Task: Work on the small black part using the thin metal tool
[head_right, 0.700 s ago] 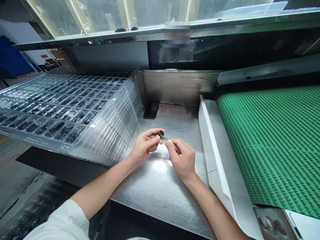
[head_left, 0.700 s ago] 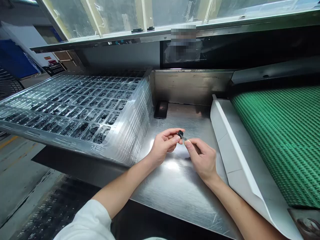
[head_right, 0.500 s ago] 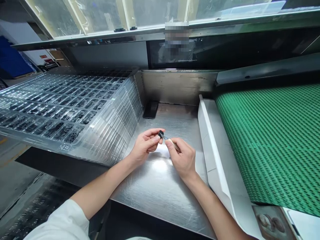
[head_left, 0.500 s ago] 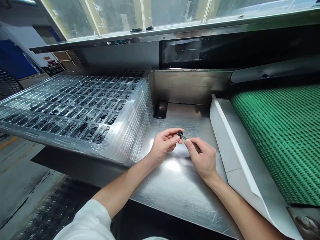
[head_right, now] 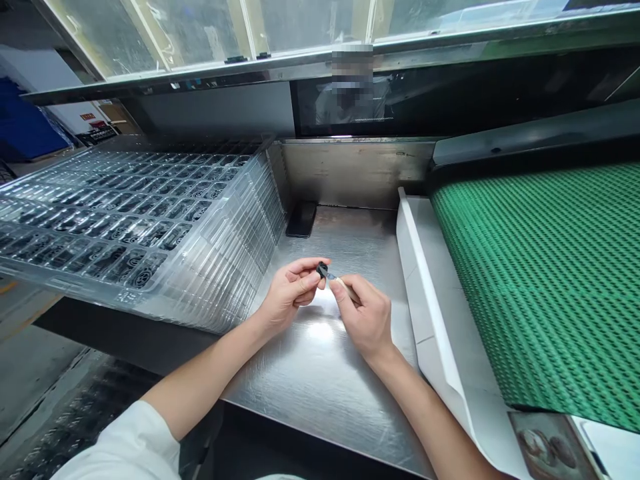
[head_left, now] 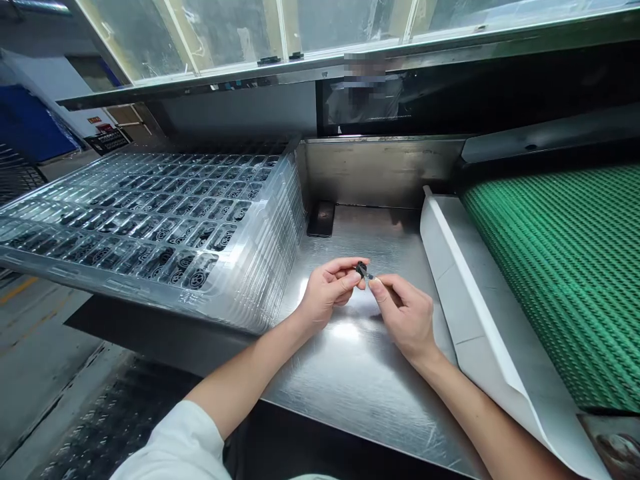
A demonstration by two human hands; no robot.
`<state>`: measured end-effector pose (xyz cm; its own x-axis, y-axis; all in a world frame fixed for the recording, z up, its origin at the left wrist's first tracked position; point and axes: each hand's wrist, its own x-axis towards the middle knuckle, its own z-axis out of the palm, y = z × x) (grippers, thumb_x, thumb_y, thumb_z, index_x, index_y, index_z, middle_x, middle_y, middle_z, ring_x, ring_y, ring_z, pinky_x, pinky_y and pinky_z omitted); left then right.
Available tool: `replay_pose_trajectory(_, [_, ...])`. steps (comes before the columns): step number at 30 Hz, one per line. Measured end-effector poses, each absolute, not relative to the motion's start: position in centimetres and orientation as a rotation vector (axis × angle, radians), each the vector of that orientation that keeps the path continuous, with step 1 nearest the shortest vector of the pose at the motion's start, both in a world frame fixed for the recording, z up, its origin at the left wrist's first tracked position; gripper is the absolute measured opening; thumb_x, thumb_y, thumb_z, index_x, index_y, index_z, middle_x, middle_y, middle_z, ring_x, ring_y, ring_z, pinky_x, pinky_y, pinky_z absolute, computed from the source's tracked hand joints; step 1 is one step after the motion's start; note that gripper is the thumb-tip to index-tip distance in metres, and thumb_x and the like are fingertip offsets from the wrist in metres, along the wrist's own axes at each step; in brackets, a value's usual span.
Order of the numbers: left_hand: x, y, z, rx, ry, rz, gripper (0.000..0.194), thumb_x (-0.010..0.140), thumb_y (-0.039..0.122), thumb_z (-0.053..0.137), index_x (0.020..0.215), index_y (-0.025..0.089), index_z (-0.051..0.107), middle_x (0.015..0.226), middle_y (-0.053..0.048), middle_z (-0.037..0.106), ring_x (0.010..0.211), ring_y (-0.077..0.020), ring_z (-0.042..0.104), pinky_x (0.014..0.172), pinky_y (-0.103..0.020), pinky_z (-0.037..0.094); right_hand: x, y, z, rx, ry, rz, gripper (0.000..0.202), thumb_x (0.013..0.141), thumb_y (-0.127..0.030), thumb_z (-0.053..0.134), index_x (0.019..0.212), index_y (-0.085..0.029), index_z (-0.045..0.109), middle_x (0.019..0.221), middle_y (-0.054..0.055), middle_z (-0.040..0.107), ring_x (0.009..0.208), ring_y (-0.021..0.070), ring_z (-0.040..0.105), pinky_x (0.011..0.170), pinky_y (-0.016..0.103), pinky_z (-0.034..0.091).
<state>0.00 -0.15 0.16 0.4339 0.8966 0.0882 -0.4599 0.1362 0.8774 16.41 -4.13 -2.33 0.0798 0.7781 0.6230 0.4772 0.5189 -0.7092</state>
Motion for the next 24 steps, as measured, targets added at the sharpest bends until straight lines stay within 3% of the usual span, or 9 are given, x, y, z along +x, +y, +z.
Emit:
replay_pose_trajectory(15, [-0.15, -0.12, 0.69, 1.004, 0.547, 1.015, 0.046, 0.078, 0.039, 0.084, 0.115, 0.013, 0.073, 0.073, -0.001, 0.061, 0.047, -0.0016, 0.028, 0.046, -0.023, 0.012, 16.38, -4.15, -2.01, -1.166, -1.573, 0.365, 0.033, 0.106, -0.046, 0.059, 0.086, -0.022, 0.068, 0.064, -0.003, 0.051, 0.054, 0.0161, 0.042, 0.053, 0.030, 0.032])
replay_pose_trajectory(19, [-0.27, 0.03, 0.61, 1.000, 0.536, 0.999, 0.045, 0.079, 0.038, 0.083, 0.115, 0.013, 0.074, 0.074, -0.002, 0.062, 0.047, -0.0016, 0.028, 0.046, -0.023, 0.012, 16.63, -4.07, -2.41, -1.159, -1.508, 0.353, 0.030, 0.106, -0.043, 0.060, 0.087, -0.021, 0.067, 0.067, -0.003, 0.053, 0.057, 0.0160, 0.044, 0.055, 0.030, 0.034])
replay_pose_trajectory(24, [-0.29, 0.20, 0.18, 0.992, 0.550, 0.972, 0.047, 0.079, 0.039, 0.083, 0.117, 0.013, 0.073, 0.076, -0.002, 0.063, 0.048, -0.0015, 0.027, 0.046, -0.024, 0.011, 16.49, -4.04, -2.51, -1.121, -1.384, 0.439, 0.034, 0.107, -0.050, 0.056, 0.096, -0.021, 0.068, 0.076, -0.001, 0.057, 0.064, 0.0180, 0.049, 0.060, 0.030, 0.038])
